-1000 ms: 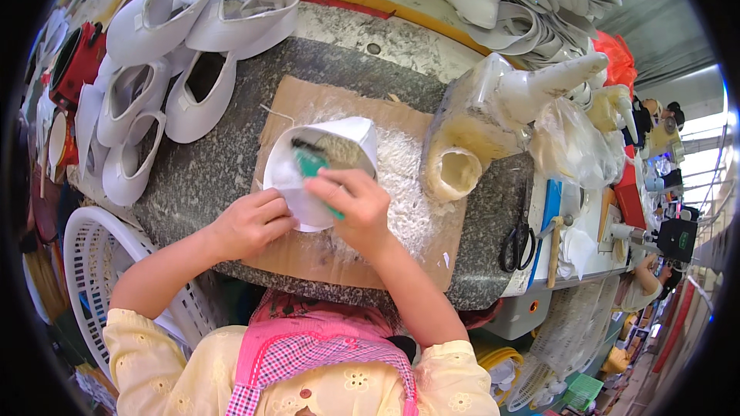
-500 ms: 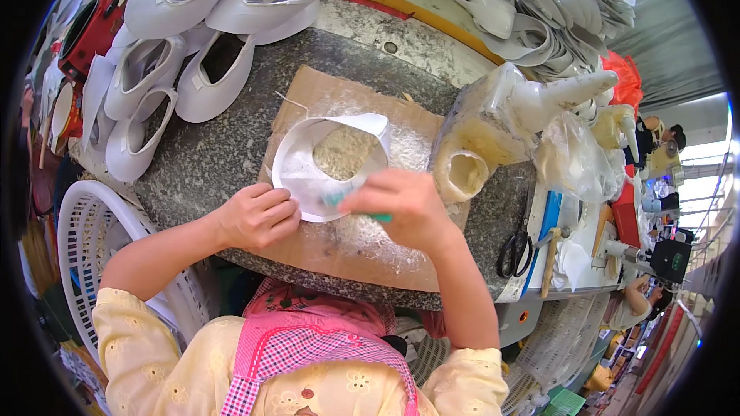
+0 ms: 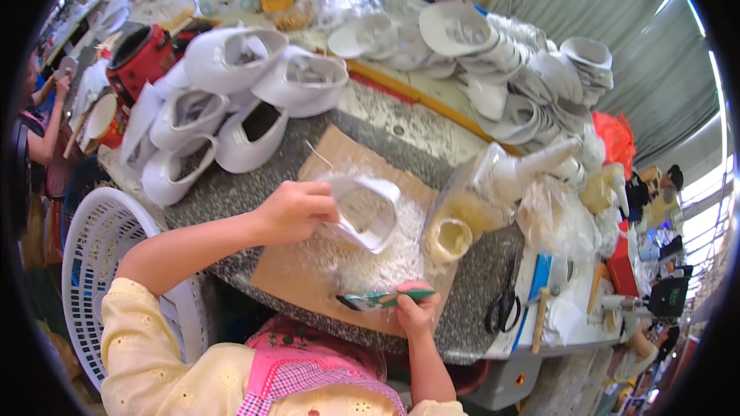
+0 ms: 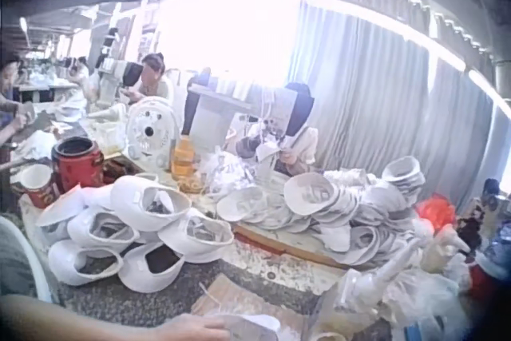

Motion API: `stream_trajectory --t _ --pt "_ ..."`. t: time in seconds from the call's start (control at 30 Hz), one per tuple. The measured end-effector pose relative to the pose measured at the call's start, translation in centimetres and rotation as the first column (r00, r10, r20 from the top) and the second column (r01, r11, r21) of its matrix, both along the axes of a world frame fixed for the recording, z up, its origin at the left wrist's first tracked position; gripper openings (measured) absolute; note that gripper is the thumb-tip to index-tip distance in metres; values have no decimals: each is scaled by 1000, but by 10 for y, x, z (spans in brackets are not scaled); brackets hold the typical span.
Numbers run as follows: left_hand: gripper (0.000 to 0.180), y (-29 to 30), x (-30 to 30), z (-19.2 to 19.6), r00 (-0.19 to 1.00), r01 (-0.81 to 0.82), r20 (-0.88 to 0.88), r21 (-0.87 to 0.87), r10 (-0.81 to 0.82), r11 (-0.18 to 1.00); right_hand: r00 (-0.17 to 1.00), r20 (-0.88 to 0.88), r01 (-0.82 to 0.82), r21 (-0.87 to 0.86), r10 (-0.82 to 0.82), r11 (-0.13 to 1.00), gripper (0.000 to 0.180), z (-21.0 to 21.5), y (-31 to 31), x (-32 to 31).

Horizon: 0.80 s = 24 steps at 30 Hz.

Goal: The person takes shoe uppers from a basket, applies glue along their inner surfaces using a brush, and sets them on the workbench.

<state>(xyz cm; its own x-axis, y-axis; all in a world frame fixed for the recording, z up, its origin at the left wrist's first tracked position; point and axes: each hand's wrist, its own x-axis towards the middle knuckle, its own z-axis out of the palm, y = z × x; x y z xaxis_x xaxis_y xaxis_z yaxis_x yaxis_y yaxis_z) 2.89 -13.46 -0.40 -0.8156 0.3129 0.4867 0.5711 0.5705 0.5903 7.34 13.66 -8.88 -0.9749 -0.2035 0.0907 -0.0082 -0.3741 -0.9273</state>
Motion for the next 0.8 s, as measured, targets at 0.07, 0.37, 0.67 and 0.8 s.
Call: stream_trajectory --t 0.07,0.37,0.67,0.8 --pt "11 1 -21 16 998 -48 34 156 43 987 998 55 -34 -73 38 997 21 8 -5 -4" --pt "8 5 -126 105 965 -263 176 637 195 724 977 204 -66 -16 68 998 19 7 -4 -1" --pt "28 22 -209 -47 623 -780 536 473 570 409 974 214 -60 -87 77 994 18 10 -8 -8" --pt "37 30 -211 -83 713 -514 147 -557 686 653 978 204 -55 117 31 992 15 -13 -1 -10"
